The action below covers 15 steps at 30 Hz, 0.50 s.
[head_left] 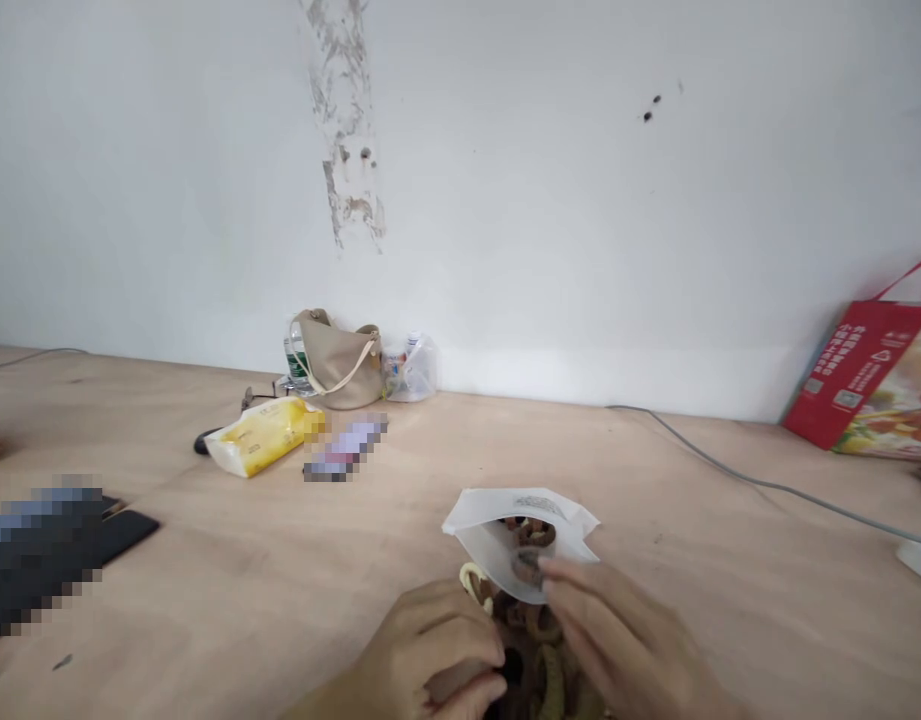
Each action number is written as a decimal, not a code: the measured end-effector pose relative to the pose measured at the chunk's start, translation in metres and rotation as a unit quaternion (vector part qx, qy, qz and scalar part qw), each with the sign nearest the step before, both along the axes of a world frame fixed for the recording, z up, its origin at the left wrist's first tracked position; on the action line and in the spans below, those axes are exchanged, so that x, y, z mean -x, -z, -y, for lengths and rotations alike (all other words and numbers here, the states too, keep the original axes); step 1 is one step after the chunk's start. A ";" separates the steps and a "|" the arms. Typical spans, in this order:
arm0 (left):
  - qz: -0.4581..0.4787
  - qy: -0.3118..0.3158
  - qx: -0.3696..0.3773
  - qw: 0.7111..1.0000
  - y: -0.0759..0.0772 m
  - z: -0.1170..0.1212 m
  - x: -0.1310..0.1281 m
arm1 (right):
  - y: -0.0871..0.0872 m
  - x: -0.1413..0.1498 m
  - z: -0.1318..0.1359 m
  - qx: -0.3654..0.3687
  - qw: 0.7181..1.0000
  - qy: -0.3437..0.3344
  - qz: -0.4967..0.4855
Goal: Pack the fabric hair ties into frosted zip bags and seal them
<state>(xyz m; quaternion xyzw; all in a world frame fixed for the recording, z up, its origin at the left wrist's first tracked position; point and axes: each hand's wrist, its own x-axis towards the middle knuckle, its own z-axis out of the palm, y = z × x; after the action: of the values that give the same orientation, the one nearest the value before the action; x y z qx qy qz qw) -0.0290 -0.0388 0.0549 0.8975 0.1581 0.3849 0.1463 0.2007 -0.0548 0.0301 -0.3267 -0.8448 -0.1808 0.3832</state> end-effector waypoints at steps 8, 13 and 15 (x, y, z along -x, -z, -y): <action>-0.149 0.068 0.014 0.986 0.004 -0.004 -0.006 | -0.007 0.003 -0.003 0.053 0.998 -0.001 -0.027; -0.125 0.062 0.002 0.990 0.011 -0.001 -0.007 | -0.007 0.022 0.006 0.027 0.996 -0.069 -0.058; -0.140 0.051 0.006 0.989 0.011 -0.001 -0.008 | 0.003 0.029 0.006 0.031 0.993 -0.078 -0.080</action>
<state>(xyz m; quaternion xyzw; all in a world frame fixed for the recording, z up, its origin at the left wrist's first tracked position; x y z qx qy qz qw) -0.0211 -0.0379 0.0444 0.9486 0.1335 0.2463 0.1471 0.1715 -0.0609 0.0275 -0.2852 -0.8394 -0.0974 0.4523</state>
